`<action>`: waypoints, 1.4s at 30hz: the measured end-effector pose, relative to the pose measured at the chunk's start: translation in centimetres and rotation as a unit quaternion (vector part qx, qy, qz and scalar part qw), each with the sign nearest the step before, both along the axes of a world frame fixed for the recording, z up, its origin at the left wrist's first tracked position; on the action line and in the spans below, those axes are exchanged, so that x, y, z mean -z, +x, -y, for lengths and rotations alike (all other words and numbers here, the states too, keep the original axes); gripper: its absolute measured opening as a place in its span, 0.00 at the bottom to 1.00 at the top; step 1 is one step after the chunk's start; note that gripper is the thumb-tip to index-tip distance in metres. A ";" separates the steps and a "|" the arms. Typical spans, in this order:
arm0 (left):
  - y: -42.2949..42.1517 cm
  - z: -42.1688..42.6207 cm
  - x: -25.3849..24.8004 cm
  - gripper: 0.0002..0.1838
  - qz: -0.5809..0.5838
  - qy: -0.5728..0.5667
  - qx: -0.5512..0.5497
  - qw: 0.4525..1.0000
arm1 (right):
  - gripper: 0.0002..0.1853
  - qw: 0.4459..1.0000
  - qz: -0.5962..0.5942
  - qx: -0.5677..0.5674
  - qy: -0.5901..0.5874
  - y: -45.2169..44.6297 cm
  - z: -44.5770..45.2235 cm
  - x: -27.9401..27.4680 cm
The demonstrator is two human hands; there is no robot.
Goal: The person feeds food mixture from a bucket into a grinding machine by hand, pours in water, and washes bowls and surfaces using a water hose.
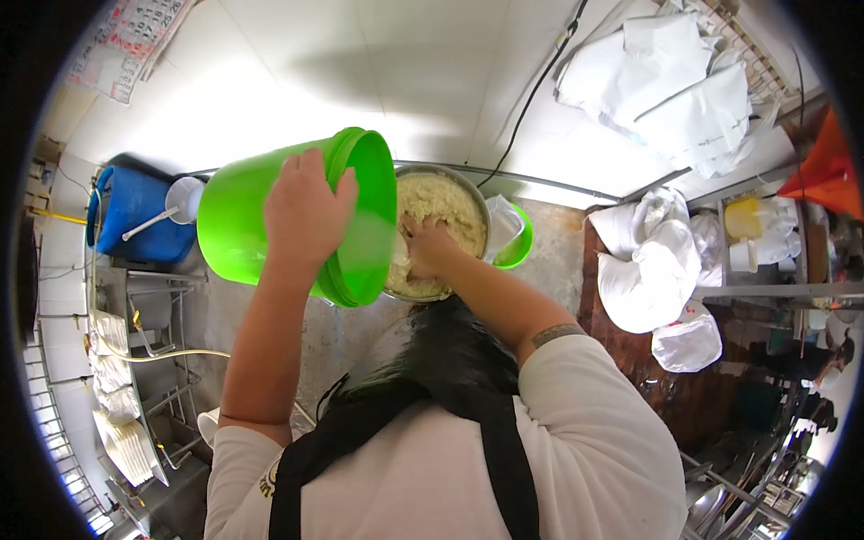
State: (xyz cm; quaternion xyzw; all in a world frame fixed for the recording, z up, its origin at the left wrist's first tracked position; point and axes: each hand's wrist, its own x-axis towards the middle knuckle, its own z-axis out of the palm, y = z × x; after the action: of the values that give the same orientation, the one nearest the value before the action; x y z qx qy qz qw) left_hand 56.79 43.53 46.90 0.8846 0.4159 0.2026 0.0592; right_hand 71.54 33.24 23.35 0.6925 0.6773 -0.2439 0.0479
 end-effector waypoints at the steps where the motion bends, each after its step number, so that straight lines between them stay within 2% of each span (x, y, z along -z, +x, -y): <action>1: 0.4 0.3 -0.1 0.20 -0.005 -0.005 -0.003 1.000 | 0.55 1.000 -0.003 -0.003 0.000 0.1 -0.8 0.5; 3: 1.0 0.7 -0.2 0.20 -0.013 -0.008 -0.011 1.000 | 0.47 0.995 0.065 -0.017 -0.067 0.2 -2.2 1.0; 4: 1.2 0.9 -0.1 0.20 -0.016 -0.009 -0.006 1.000 | 0.47 0.996 0.062 -0.021 -0.066 0.4 -2.8 0.6; 6: 1.6 1.5 0.1 0.20 -0.024 -0.010 -0.003 1.000 | 0.37 0.992 -0.007 0.010 -0.123 1.0 -3.5 -0.3; 9: 1.8 2.6 0.6 0.21 -0.004 -0.010 0.004 1.000 | 0.35 0.985 -0.019 -0.051 -0.164 2.2 -4.6 -0.6; 13: 1.1 3.6 0.9 0.28 0.009 0.005 -0.017 1.000 | 0.32 0.984 -0.025 -0.064 -0.162 3.9 -4.3 0.8; 15: 0.7 3.8 0.9 0.30 0.002 0.016 -0.029 0.999 | 0.39 0.986 -0.158 -0.019 -0.048 5.4 -2.4 2.5; 16: 0.4 4.0 0.6 0.31 -0.003 0.007 -0.049 0.999 | 0.39 0.986 -0.157 -0.021 -0.051 5.8 -0.9 1.0; 18: -0.3 3.8 0.6 0.32 -0.007 -0.001 -0.076 0.997 | 0.48 0.997 -0.048 -0.060 0.027 6.0 2.2 -4.5; 19: -0.7 3.5 1.0 0.32 -0.003 0.021 -0.072 0.997 | 0.48 0.996 -0.049 -0.064 0.027 5.9 3.2 -3.8; 21: -1.1 3.3 1.3 0.33 -0.001 0.046 -0.066 0.997 | 0.56 0.998 0.034 -0.053 0.021 5.6 4.3 -1.2; 22: -1.2 3.3 1.3 0.33 0.003 0.048 -0.068 0.997 | 0.56 0.998 0.033 -0.054 0.023 5.3 4.3 -0.6; 24: -1.1 3.4 1.2 0.32 0.005 0.052 -0.073 0.996 | 0.56 0.999 -0.041 0.034 0.006 4.6 4.0 0.7; 25: -1.0 3.7 1.0 0.31 0.004 0.036 -0.083 0.996 | 0.56 0.999 -0.043 0.032 0.008 4.4 3.7 2.4; 27: -0.7 4.1 0.9 0.30 0.002 0.022 -0.092 0.995 | 0.53 0.967 -0.206 0.142 0.039 4.5 2.6 6.5; 29: -0.5 4.2 1.1 0.30 -0.018 0.011 -0.093 0.995 | 0.50 0.954 -0.248 0.159 0.047 5.5 1.0 8.5; 31: -0.5 4.2 1.5 0.31 -0.022 0.016 -0.087 0.996 | 0.47 0.940 -0.289 0.172 0.050 5.0 1.1 6.2; 32: -0.4 4.2 1.6 0.31 -0.024 0.020 -0.079 0.996 | 0.46 0.982 -0.157 0.089 0.062 4.0 2.4 0.7; 33: -0.2 4.3 1.5 0.31 -0.025 0.020 -0.080 0.996 | 0.44 0.997 -0.021 0.005 0.072 3.2 3.2 -2.4; 37: 1.8 5.1 0.7 0.31 -0.041 -0.001 -0.061 0.997 | 0.37 0.995 -0.006 -0.050 0.087 2.0 2.2 0.1; 39: 2.4 5.6 0.6 0.30 -0.056 -0.011 -0.056 0.997 | 0.27 0.999 -0.002 -0.050 0.018 1.8 0.5 1.4; 40: 2.7 5.8 0.7 0.30 -0.051 -0.011 -0.046 0.998 | 0.27 0.999 -0.003 -0.050 0.019 1.9 -0.6 2.4; 42: 3.0 6.0 1.0 0.30 -0.048 -0.013 -0.034 0.998 | 0.16 0.987 -0.040 -0.056 -0.146 2.3 -2.4 3.7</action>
State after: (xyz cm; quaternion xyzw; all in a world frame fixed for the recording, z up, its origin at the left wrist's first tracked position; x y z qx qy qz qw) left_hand 59.84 37.55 45.88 0.8775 0.4512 0.1565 0.0440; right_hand 73.83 35.61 19.61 0.6285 0.6737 -0.3648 0.1345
